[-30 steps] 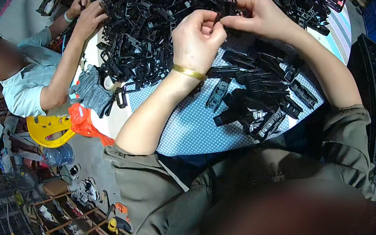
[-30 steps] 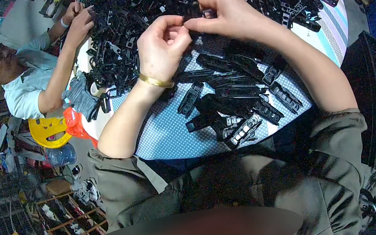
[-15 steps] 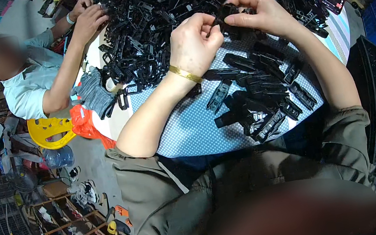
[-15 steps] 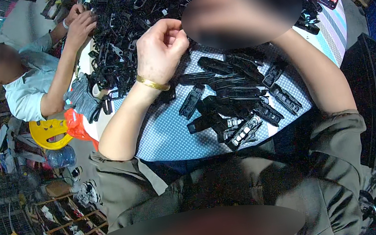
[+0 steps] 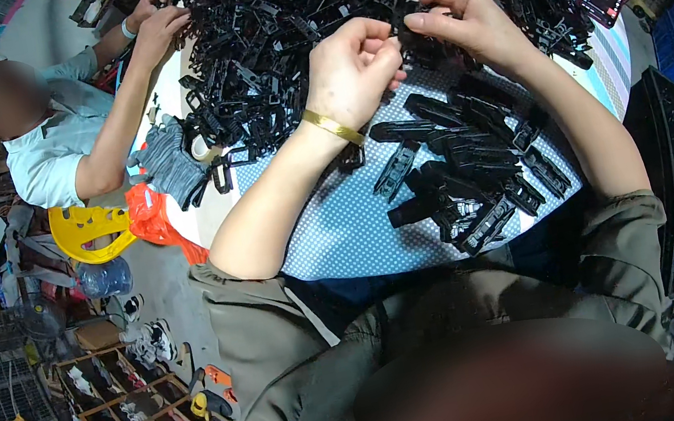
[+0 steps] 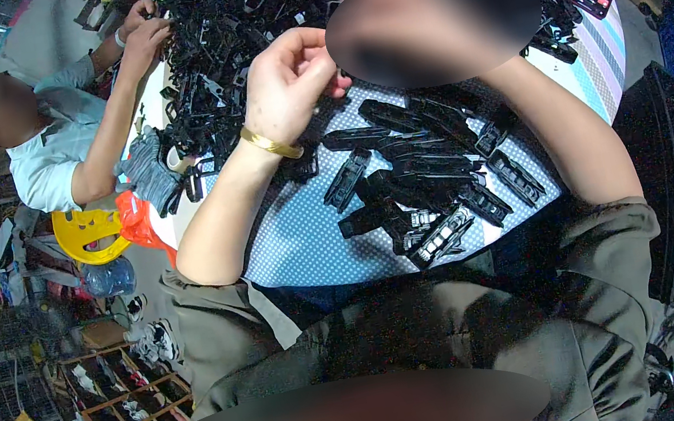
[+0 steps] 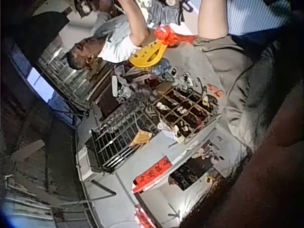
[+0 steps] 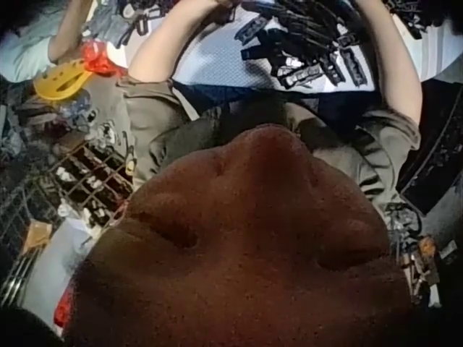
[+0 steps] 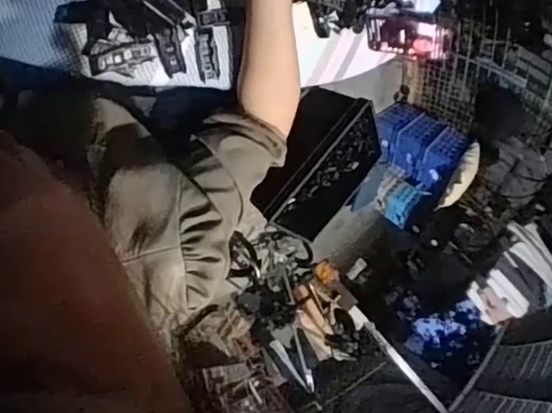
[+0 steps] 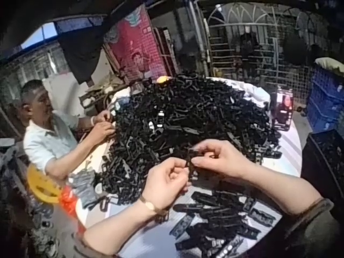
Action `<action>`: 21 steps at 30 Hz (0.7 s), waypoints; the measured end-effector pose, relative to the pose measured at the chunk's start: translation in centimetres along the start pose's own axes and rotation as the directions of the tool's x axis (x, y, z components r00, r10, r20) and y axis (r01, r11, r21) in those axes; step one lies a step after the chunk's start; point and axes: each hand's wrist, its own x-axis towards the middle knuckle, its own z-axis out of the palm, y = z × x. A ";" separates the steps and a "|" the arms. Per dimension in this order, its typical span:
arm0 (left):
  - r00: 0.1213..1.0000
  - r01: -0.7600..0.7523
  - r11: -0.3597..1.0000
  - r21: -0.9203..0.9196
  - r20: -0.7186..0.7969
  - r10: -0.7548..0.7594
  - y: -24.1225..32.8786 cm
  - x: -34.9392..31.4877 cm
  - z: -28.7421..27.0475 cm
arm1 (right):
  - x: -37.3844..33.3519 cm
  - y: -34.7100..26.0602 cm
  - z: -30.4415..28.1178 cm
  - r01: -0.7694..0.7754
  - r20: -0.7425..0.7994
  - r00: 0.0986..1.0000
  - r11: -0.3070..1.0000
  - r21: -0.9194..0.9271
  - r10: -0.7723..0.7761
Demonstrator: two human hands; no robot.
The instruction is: Sorting and inspecting small black plastic components on a workbench.
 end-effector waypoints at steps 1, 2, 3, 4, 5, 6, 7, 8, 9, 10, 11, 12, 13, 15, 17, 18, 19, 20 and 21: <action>1.000 0.018 1.000 -0.013 0.021 -0.017 0.0 0.0 -0.1 | -0.2 -0.4 0.4 0.066 -0.059 0.996 0.995 0.068 -0.062; 0.999 0.034 0.999 -0.028 0.043 -0.033 0.1 0.0 0.0 | -0.3 -0.6 0.5 0.136 -0.122 0.985 0.982 0.129 -0.121; 0.999 0.034 0.999 -0.029 0.042 -0.032 0.0 0.1 -0.1 | -0.1 -0.1 0.4 0.136 -0.121 0.985 0.982 0.127 -0.121; 0.993 0.089 0.991 -0.096 0.081 -0.082 -0.1 0.3 -0.2 | 0.1 0.7 0.3 0.216 -0.178 0.963 0.975 0.049 -0.204; 0.984 0.148 0.976 -0.158 0.122 -0.129 -0.2 0.4 -0.3 | 0.3 1.0 0.2 0.290 -0.225 0.930 0.956 -0.031 -0.290; 0.984 0.148 0.976 -0.159 0.121 -0.130 -0.2 0.3 -0.3 | 0.2 1.1 0.1 0.290 -0.224 0.931 0.957 -0.030 -0.289; 0.975 0.205 0.955 -0.216 0.135 -0.179 -0.1 0.3 -0.3 | 0.0 0.9 -0.1 0.311 -0.214 0.919 0.943 -0.121 -0.330; 0.962 0.261 0.927 -0.271 0.151 -0.227 -0.1 0.2 -0.3 | -0.1 0.6 -0.2 0.330 -0.200 0.907 0.921 -0.209 -0.370; 0.962 0.262 0.926 -0.271 0.150 -0.228 -0.1 0.2 -0.3 | -0.3 0.2 -0.3 0.330 -0.199 0.907 0.921 -0.208 -0.370; 0.956 0.279 0.922 -0.270 0.166 -0.241 0.0 0.2 -0.4 | -0.5 -0.2 -0.5 0.264 -0.166 0.939 0.939 -0.218 -0.302; 0.950 0.297 0.917 -0.268 0.182 -0.254 -0.1 0.3 -0.5 | -0.6 -0.4 -0.5 0.198 -0.134 0.963 0.953 -0.230 -0.233; 0.950 0.297 0.917 -0.267 0.180 -0.256 -0.2 0.4 -0.7 | -0.6 -0.5 -0.5 0.199 -0.132 0.963 0.953 -0.228 -0.233; 0.986 0.148 0.983 -0.113 0.088 -0.138 -0.5 0.6 -1.0 | -0.6 -0.5 -0.5 0.174 -0.113 0.977 0.982 -0.078 -0.183; 1.000 0.025 0.999 -0.034 -0.016 -0.026 -0.3 0.8 -1.0 | -0.6 -0.3 -0.9 0.144 -0.158 0.979 0.987 0.073 -0.131; 0.997 0.069 0.984 -0.166 0.058 -0.060 0.0 1.2 -1.3 | 0.3 0.3 -2.4 0.120 -0.211 0.971 0.993 0.023 -0.112; 0.992 0.090 0.968 -0.234 0.107 -0.067 0.2 1.3 -1.2 | 0.3 0.2 -2.9 0.094 -0.248 0.958 0.975 -0.202 -0.144; 0.992 0.090 0.968 -0.236 0.111 -0.066 0.2 1.3 -1.0 | 0.6 1.5 -3.4 0.131 -0.273 0.927 0.905 -0.405 -0.257; 0.978 0.148 0.939 -0.311 0.189 -0.092 0.0 1.2 -1.0 | 1.0 1.5 -3.2 0.155 -0.268 0.889 0.794 -0.588 -0.372; 0.957 0.210 0.901 -0.379 0.268 -0.110 -0.3 1.1 -1.0 | 0.8 1.4 -2.9 0.151 -0.257 0.914 0.851 -0.504 -0.315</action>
